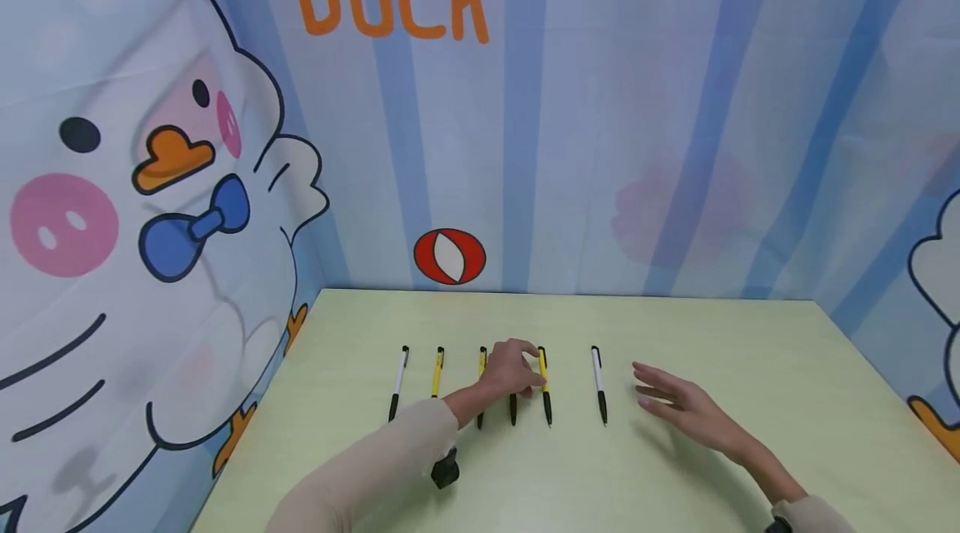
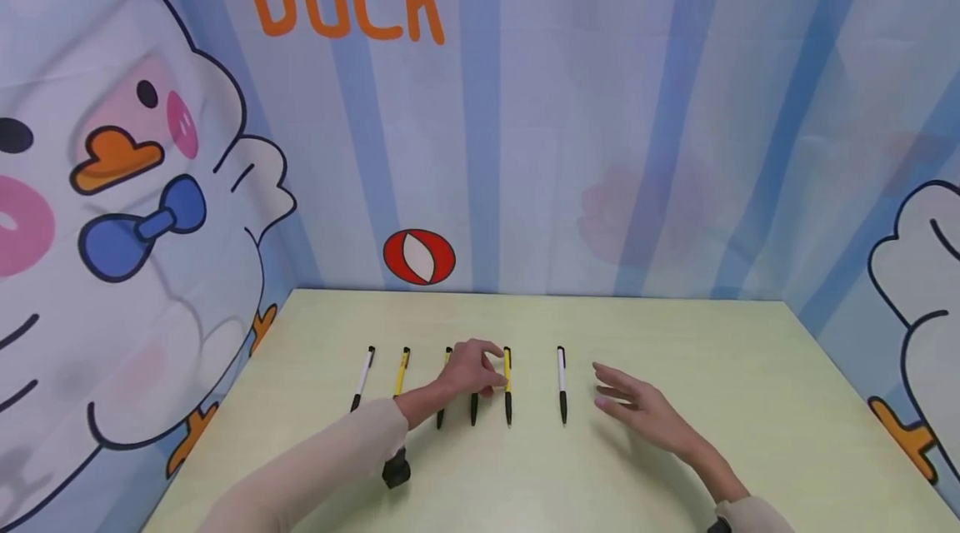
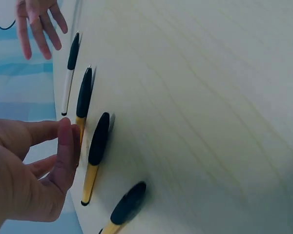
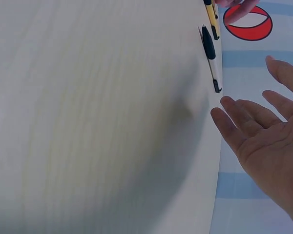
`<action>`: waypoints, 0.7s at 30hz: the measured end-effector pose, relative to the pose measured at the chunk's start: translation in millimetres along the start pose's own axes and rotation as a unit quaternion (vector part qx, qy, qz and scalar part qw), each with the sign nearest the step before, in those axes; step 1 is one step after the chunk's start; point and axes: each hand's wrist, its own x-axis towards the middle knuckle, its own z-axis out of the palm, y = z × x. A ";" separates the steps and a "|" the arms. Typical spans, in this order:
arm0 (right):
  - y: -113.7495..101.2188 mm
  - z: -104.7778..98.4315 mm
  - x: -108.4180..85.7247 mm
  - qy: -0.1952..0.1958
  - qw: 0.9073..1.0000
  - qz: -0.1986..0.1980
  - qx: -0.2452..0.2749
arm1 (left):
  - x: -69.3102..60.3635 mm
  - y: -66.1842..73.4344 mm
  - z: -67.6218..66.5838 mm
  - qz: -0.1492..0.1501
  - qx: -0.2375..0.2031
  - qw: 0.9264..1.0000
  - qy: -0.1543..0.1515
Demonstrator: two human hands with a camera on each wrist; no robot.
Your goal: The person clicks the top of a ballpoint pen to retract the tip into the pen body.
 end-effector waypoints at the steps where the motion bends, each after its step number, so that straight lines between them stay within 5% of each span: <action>1: 0.1 0.3 0.3 -0.001 1.000 0.001 0.002 | 1.6 0.7 3.7 0.000 0.017 1.000 -0.001; 12: 0.0 3.0 -0.1 -0.007 1.000 0.021 -0.007 | 7.4 18.6 22.9 0.034 0.157 0.987 -0.004; 21: -1.1 0.8 -0.8 -0.009 1.000 0.014 0.002 | 11.5 21.3 28.0 0.028 0.144 0.989 -0.007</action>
